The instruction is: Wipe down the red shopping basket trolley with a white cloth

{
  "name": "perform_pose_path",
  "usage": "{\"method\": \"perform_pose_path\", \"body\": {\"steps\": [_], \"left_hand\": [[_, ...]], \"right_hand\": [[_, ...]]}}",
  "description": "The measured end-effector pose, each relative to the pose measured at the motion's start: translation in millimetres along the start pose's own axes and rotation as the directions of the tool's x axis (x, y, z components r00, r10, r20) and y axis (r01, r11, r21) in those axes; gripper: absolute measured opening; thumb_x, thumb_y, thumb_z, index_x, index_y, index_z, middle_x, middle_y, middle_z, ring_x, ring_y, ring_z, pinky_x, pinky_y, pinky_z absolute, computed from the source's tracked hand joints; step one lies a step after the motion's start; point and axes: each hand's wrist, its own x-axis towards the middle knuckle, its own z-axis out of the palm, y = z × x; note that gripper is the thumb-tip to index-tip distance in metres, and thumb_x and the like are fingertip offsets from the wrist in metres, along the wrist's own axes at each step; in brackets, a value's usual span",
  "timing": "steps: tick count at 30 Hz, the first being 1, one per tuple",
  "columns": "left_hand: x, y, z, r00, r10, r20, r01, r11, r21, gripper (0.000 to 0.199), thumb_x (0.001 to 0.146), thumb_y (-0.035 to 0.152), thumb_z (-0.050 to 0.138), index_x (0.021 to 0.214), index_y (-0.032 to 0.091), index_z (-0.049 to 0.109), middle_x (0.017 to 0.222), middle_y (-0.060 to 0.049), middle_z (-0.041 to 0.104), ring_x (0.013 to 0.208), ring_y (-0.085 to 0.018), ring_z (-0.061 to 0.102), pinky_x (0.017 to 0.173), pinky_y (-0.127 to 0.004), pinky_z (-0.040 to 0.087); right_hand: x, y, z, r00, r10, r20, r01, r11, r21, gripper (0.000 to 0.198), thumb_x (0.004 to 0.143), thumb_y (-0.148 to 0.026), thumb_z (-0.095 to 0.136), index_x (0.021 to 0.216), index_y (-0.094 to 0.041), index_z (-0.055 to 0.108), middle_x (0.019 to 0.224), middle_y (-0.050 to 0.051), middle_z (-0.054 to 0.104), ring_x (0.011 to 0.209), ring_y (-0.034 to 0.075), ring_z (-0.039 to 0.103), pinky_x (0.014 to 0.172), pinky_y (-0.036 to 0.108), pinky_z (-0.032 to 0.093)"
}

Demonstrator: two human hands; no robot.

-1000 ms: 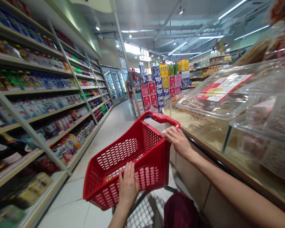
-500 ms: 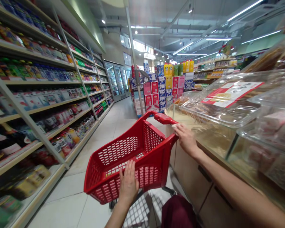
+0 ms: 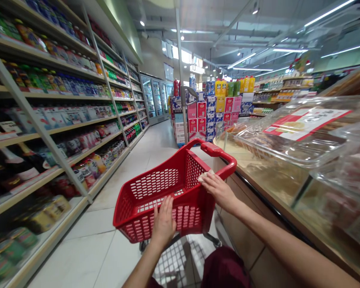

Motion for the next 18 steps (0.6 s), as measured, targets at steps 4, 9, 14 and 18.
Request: {"method": "perform_pose_path", "body": {"steps": [4, 9, 14, 18], "left_hand": [[1.1, -0.6, -1.3, 1.0, 0.006, 0.008, -0.006, 1.0, -0.011, 0.066, 0.062, 0.006, 0.039, 0.128, 0.008, 0.031, 0.134, -0.013, 0.037, 0.126, -0.022, 0.028, 0.104, -0.047, 0.02], [0.3, -0.4, -0.1, 1.0, -0.007, -0.009, 0.007, 1.0, -0.023, 0.067, 0.062, 0.007, 0.04, 0.128, 0.009, 0.029, 0.134, -0.012, 0.037, 0.126, -0.023, 0.027, 0.103, -0.048, 0.02], [0.2, -3.0, -0.4, 1.0, 0.018, 0.017, -0.018, 0.999, -0.038, 0.069, 0.061, 0.008, 0.04, 0.128, 0.009, 0.028, 0.135, -0.012, 0.035, 0.127, -0.022, 0.026, 0.103, -0.047, 0.02], [2.0, -4.8, -0.4, 1.0, 0.013, 0.028, -0.011, 0.998, -0.059, 0.069, 0.061, 0.009, 0.041, 0.129, 0.009, 0.027, 0.135, -0.013, 0.035, 0.126, -0.023, 0.027, 0.103, -0.048, 0.02]], "right_hand": [[2.9, 19.1, -7.8, 0.954, 0.301, -0.007, -0.299, 0.947, -0.119, 0.038, 0.081, -0.009, 0.037, 0.114, -0.016, 0.054, 0.12, 0.01, 0.053, 0.115, 0.026, 0.04, 0.093, 0.044, 0.033], [3.1, 0.1, 2.7, 0.99, 0.136, -0.034, -0.137, 0.99, -0.026, 0.035, 0.083, -0.013, 0.037, 0.112, -0.017, 0.056, 0.119, 0.007, 0.055, 0.117, 0.022, 0.038, 0.098, 0.039, 0.029], [5.1, 4.6, 0.7, 0.969, 0.246, -0.038, -0.248, 0.967, -0.064, 0.037, 0.083, -0.01, 0.036, 0.114, -0.019, 0.054, 0.12, 0.007, 0.054, 0.114, 0.024, 0.042, 0.095, 0.045, 0.028], [7.7, 5.6, 2.4, 0.936, 0.336, -0.105, -0.344, 0.936, -0.075, 0.035, 0.083, -0.01, 0.036, 0.112, -0.014, 0.056, 0.117, 0.01, 0.055, 0.114, 0.026, 0.042, 0.094, 0.045, 0.029]]}}
